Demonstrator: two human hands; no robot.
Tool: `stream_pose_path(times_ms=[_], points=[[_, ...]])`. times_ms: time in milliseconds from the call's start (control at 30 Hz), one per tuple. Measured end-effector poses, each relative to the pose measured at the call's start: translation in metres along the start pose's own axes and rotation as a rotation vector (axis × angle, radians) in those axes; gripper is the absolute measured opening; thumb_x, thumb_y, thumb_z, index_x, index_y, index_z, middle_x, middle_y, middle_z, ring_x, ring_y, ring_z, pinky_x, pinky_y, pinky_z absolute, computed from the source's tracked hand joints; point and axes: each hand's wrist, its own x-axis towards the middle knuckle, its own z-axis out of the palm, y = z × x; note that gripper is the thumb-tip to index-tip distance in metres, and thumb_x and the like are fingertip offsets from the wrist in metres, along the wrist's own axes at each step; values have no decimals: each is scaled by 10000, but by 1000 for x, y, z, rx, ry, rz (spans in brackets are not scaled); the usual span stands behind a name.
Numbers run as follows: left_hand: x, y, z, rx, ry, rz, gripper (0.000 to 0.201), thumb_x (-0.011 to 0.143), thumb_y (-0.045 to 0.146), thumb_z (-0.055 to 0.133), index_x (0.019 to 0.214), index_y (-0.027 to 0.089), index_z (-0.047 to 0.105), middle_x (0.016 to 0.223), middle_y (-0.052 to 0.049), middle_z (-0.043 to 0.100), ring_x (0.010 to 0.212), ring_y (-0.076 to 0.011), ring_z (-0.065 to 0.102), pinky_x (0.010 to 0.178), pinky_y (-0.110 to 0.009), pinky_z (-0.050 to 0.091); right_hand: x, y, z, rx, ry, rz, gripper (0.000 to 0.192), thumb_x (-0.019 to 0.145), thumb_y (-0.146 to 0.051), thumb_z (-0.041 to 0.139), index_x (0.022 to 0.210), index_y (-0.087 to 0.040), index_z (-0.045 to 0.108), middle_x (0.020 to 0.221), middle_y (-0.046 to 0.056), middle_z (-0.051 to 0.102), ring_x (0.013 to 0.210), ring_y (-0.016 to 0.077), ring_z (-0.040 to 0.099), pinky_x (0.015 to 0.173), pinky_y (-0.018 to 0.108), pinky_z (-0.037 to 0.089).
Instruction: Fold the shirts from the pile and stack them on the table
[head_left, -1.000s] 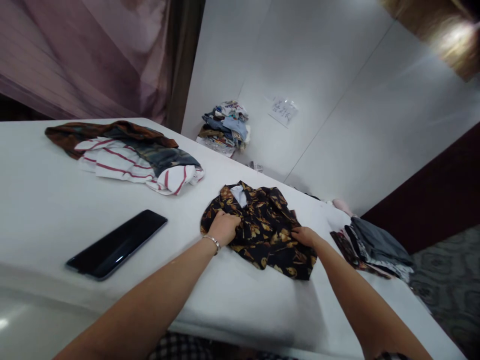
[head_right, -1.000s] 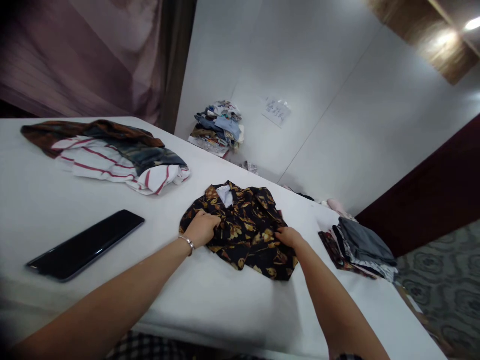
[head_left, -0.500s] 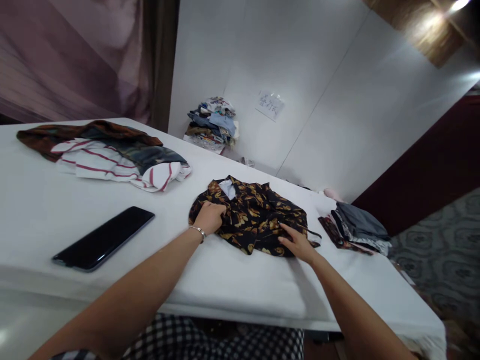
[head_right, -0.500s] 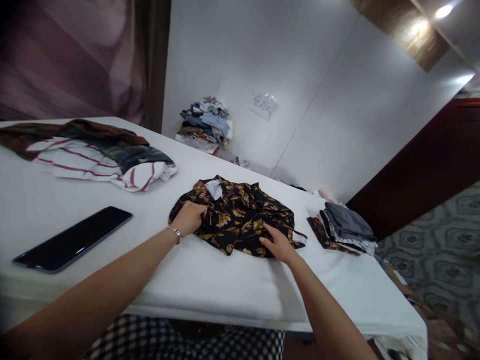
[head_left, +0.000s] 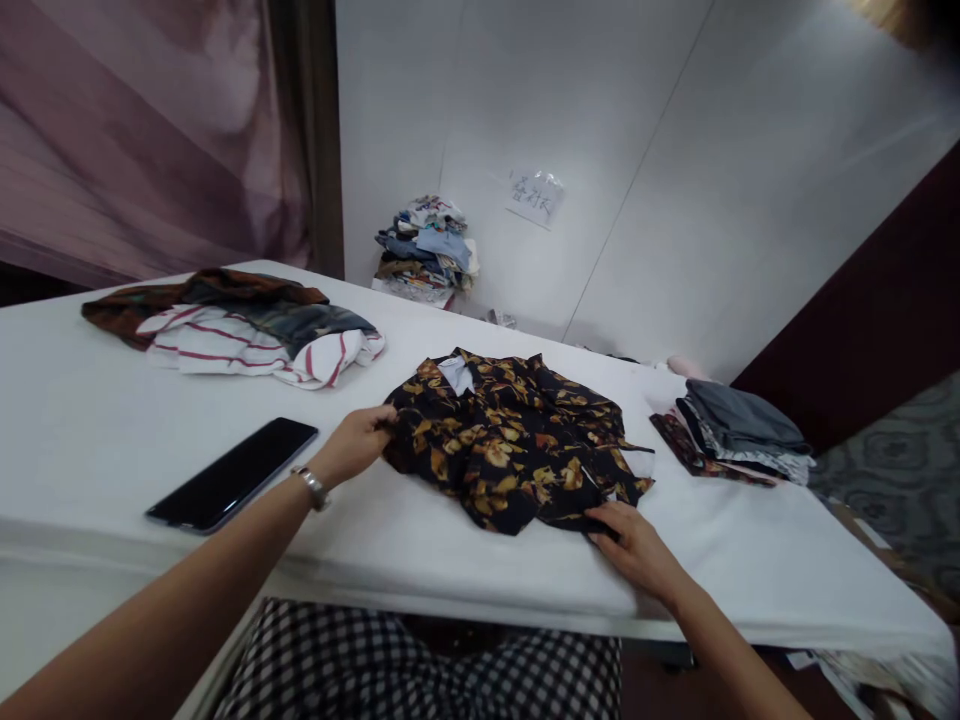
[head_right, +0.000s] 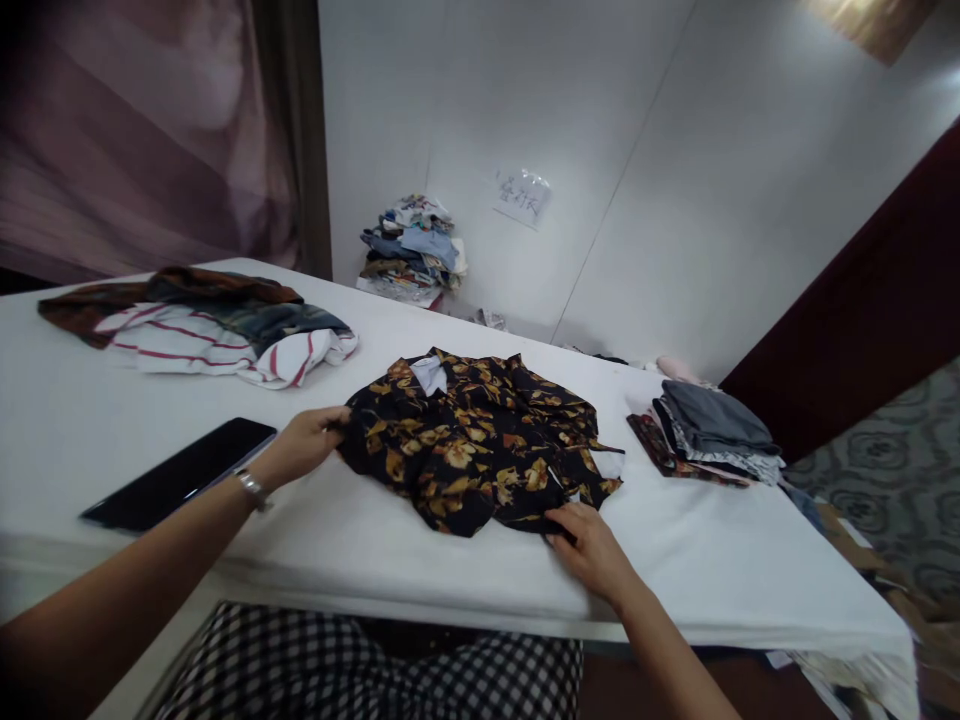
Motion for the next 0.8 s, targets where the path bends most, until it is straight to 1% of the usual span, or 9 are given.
stream_pose_path(times_ms=[100, 200, 300, 400, 500, 567, 600, 700, 800], points=[[-20, -2, -10, 124, -340, 59, 131, 615, 247, 502, 638, 219, 629, 729, -2, 667, 754, -188, 594, 716, -249, 453, -11, -4, 0, 50, 9, 94, 375, 837, -449, 558, 1118, -237, 687, 1108, 112, 672, 1046, 274, 604, 946, 420, 471], [-24, 9, -20, 223, -499, 20, 202, 670, 340, 539, 755, 228, 684, 804, -14, 696, 786, -216, 614, 742, -280, 466, -10, -7, 2, 90, 74, 121, 388, 834, -479, 570, 1101, -226, 693, 1092, 113, 679, 1037, 279, 608, 925, 432, 488], [-14, 30, -19, 286, -466, 34, 336, 762, 481, 498, 872, 224, 684, 892, -31, 705, 825, -231, 619, 759, -303, 462, 4, -17, 3, 117, 167, 17, 341, 872, -445, 539, 1090, -227, 686, 1090, 107, 670, 1049, 262, 601, 942, 433, 479], [-4, 49, 0, 419, -399, 121, 345, 820, 482, 458, 876, 218, 673, 925, -46, 708, 872, -236, 619, 873, -356, 422, 23, -36, 4, 135, 226, -90, 368, 892, -404, 523, 1205, -239, 621, 1279, 108, 579, 1217, 257, 507, 1045, 456, 403], [-3, 65, 27, 453, -460, 265, 245, 829, 357, 475, 847, 210, 670, 940, -38, 711, 923, -217, 614, 1031, -419, 299, 42, -59, 13, 123, 136, -138, 556, 854, -400, 586, 1376, -248, 469, 1458, 105, 413, 1356, 267, 356, 1107, 487, 319], [-6, 72, 38, 336, -558, 350, 247, 833, 354, 473, 828, 199, 665, 903, -31, 706, 888, -189, 613, 1001, -372, 338, 50, -72, 24, 103, 29, -177, 635, 813, -361, 640, 1403, -247, 436, 1459, 113, 412, 1357, 285, 350, 1106, 511, 303], [-8, 74, 40, 266, -607, 365, 265, 834, 378, 470, 826, 197, 663, 869, -26, 701, 844, -176, 612, 932, -331, 390, 52, -78, 30, 98, -10, -205, 587, 806, -321, 642, 1367, -246, 486, 1417, 116, 464, 1325, 290, 394, 1094, 516, 315], [-9, 69, 29, 258, -692, 252, 289, 818, 413, 467, 794, 203, 664, 764, -14, 682, 719, -161, 597, 699, -264, 443, 51, -85, 42, 177, -34, -298, 287, 844, -216, 555, 1101, -229, 682, 1175, 107, 634, 1124, 251, 561, 1009, 463, 414], [-6, 51, 5, 552, -606, 27, 247, 768, 372, 489, 708, 207, 664, 752, -42, 689, 709, -191, 603, 673, -294, 445, 39, -79, 38, 420, 62, -288, 229, 890, -244, 492, 959, -222, 710, 1041, 90, 681, 987, 207, 626, 907, 365, 492]])
